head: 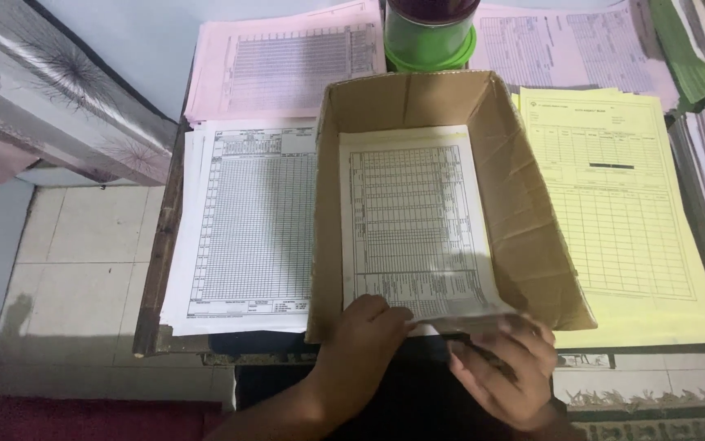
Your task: Sorting different colored documents from multiple stacks into a cardboard box.
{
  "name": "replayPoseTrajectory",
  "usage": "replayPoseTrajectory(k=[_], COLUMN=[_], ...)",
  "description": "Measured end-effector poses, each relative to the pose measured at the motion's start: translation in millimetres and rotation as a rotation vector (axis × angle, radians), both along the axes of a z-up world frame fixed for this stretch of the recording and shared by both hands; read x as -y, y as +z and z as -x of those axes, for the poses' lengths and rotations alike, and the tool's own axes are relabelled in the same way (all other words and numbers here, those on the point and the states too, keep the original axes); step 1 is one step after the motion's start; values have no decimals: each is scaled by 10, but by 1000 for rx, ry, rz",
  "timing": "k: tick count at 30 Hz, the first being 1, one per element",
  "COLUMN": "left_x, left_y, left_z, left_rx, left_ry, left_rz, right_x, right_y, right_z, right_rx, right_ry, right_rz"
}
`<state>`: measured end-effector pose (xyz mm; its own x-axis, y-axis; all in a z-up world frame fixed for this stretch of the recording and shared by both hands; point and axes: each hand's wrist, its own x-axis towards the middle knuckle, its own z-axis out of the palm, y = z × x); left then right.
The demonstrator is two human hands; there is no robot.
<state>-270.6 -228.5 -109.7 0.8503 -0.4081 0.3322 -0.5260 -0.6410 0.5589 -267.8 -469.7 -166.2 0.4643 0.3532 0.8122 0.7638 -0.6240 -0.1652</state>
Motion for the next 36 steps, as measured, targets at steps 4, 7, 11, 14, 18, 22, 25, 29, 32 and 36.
replayPoseTrajectory(k=[4, 7, 11, 14, 18, 22, 25, 29, 32, 36], left_x=[22, 10, 31, 20, 17, 28, 40, 43, 69, 144], left_y=[64, 117, 127, 107, 65, 55, 174, 101, 137, 223], left_z=[-47, -62, -41, -18, -28, -29, -56, -37, 69, 208], left_rx=[-74, -54, -192, -317, -406, -299, -491, -139, 75, 122], left_ry=[58, 25, 23, 52, 91, 77, 52, -6, 33, 191], left_rz=[109, 107, 185, 246, 177, 195, 281, 160, -22, -115], right_x=[9, -87, -122, -209, -236, -150, -132, -198, -243, -247], right_y=[-104, -100, -238, -168, -144, -401, -477, -447, -435, -484], right_z=[42, 56, 28, 13, -14, -67, -80, -60, -51, -52], right_rx=[102, 29, -20, -33, -37, 86, 185, 146, 117, 128], right_ry=[36, 48, 77, 38, -13, -74, -157, -226, -224, -213], right_rz=[-14, -29, -66, -76, -93, -72, -117, -86, -74, -95])
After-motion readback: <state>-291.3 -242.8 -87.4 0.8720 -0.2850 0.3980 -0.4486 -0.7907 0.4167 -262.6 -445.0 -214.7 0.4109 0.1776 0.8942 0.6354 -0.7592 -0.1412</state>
